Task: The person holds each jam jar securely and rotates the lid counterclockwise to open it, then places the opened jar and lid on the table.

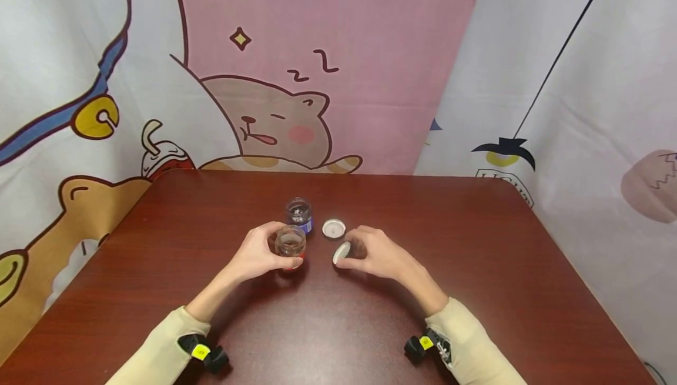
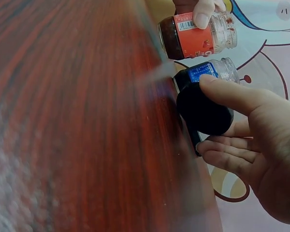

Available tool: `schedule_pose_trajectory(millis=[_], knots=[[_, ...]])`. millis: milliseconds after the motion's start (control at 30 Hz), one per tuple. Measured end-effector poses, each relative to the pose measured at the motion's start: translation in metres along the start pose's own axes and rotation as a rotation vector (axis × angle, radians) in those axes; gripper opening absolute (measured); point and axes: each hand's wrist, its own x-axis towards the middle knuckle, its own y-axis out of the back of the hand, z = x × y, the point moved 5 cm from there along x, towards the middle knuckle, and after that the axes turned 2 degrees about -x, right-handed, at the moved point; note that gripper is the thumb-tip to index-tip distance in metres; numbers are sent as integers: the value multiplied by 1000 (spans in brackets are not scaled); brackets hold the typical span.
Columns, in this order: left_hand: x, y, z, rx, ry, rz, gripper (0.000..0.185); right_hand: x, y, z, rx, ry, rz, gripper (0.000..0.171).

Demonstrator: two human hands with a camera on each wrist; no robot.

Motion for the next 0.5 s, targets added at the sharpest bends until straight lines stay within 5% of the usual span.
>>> schedule_pose_trajectory(millis=[500], knots=[[3, -5, -5, 8, 17, 19, 49, 3, -6, 4, -67, -9, -50, 34]])
